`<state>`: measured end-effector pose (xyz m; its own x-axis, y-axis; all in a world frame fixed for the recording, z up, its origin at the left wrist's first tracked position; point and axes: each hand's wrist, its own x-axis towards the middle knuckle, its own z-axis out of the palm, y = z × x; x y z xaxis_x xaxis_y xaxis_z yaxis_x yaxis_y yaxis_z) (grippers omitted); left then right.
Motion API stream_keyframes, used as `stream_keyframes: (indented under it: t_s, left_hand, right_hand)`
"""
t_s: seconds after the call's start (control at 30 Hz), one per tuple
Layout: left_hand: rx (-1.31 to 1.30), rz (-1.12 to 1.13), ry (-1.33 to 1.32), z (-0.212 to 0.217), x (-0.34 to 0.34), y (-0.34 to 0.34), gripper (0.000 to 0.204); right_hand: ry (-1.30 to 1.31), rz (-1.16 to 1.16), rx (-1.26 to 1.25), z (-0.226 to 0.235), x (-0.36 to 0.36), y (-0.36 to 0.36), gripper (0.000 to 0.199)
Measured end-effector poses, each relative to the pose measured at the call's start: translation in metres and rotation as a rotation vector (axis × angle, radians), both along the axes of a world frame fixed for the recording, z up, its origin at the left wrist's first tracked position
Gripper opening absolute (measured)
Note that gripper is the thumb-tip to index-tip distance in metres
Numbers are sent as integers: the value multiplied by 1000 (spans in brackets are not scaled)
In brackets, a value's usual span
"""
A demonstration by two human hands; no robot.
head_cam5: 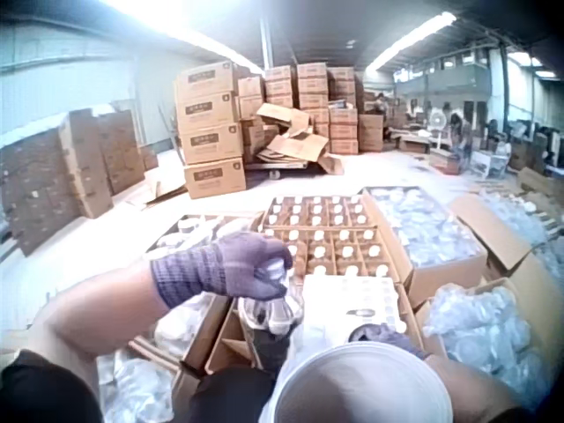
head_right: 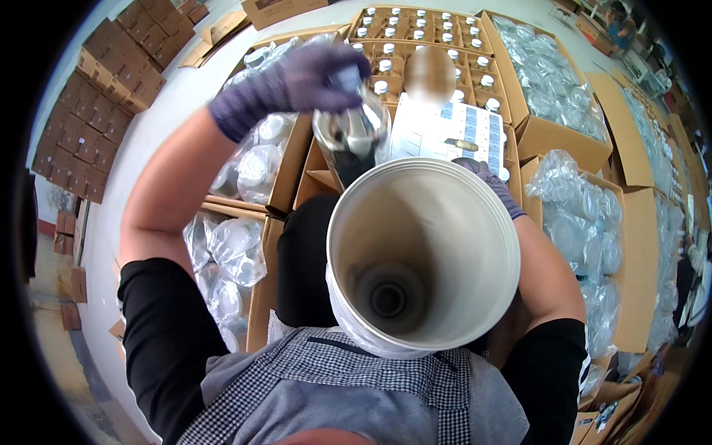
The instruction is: The person assembles vacuum flasks by removing plastic wrapping from components, inserting a reflective liner into the flask casing, and applying product labels to the exterior.
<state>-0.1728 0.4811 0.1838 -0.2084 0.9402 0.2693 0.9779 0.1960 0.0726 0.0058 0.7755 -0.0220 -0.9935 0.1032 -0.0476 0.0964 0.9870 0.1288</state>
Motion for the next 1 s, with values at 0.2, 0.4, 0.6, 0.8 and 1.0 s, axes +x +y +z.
stream_keyframes:
  t_s: [0.2, 0.4, 0.6, 0.8, 1.0]
  left_hand:
    - [632, -144, 365, 166, 96, -2, 31]
    - [757, 52, -689, 75, 165, 6, 49]
    - [413, 82, -746, 14, 186, -16, 139]
    - [494, -44, -885, 4, 177, -12, 162]
    - [574, -6, -1086, 0, 184, 0, 157]
  right_hand:
    - [38, 152, -1497, 64, -16, -6, 75]
    - [296, 1416, -2449, 164, 1, 14, 67]
    - [538, 1099, -2328, 209, 51, -3, 78]
    - [425, 427, -2044, 181, 99, -50, 62]
    - [378, 134, -1800, 184, 137, -102, 104]
